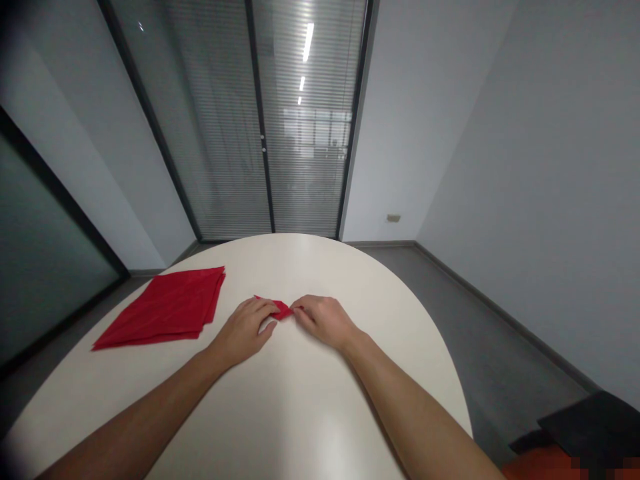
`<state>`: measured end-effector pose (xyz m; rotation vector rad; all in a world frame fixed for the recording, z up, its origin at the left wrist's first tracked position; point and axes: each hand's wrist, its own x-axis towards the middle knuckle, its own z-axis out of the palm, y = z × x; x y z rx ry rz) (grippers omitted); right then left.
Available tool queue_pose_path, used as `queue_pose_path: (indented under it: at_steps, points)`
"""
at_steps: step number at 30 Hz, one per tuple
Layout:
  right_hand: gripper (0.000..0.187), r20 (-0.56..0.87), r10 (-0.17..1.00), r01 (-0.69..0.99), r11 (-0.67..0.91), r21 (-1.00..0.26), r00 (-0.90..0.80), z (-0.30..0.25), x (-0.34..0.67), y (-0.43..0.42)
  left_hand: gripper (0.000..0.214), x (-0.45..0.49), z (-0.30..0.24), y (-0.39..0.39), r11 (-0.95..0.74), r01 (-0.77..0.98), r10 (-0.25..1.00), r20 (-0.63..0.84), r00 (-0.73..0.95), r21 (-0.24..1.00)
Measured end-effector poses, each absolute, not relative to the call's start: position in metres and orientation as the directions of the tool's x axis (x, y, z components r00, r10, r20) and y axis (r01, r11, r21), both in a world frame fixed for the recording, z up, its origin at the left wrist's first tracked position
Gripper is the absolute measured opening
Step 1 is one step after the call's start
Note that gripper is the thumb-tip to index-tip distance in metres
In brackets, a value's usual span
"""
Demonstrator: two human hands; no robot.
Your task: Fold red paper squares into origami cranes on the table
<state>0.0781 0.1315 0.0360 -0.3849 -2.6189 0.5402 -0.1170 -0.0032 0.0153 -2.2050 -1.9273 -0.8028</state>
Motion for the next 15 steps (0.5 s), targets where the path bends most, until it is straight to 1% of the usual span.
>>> queue_pose_path:
  at_steps: [4,7,10,11,13,15]
  points:
    - [0.022,0.403,0.378,0.147,0.854,-0.498,-0.833,0.036,0.077,0.13,0.019,-0.115,0.018,-0.003,-0.201,0.946,0.885,0.462,0.064,0.253]
    - [0.019,0.421,0.455,0.145,0.795,-0.589,-0.784,0.036,0.076,0.129,0.013,-0.115,0.02,-0.003,-0.178,0.953,0.867,0.497,0.033,0.247]
    - [0.019,0.436,0.53,0.113,0.719,-0.686,-0.728,0.034,0.074,0.129,0.012,-0.116,0.021,-0.004,-0.141,0.958,0.843,0.537,-0.016,0.249]
    - [0.023,0.445,0.554,0.086,0.689,-0.72,-0.704,0.032,0.073,0.13,0.013,-0.116,0.022,-0.004,-0.129,0.958,0.836,0.548,-0.034,0.256]
    - [0.042,0.459,0.592,0.022,0.628,-0.778,-0.662,0.028,0.07,0.132,0.016,-0.115,0.022,-0.005,-0.111,0.95,0.817,0.572,-0.079,0.291]
    - [0.062,0.454,0.613,-0.028,0.575,-0.818,-0.647,0.023,0.068,0.134,0.019,-0.113,0.021,-0.005,-0.11,0.929,0.792,0.596,-0.132,0.353]
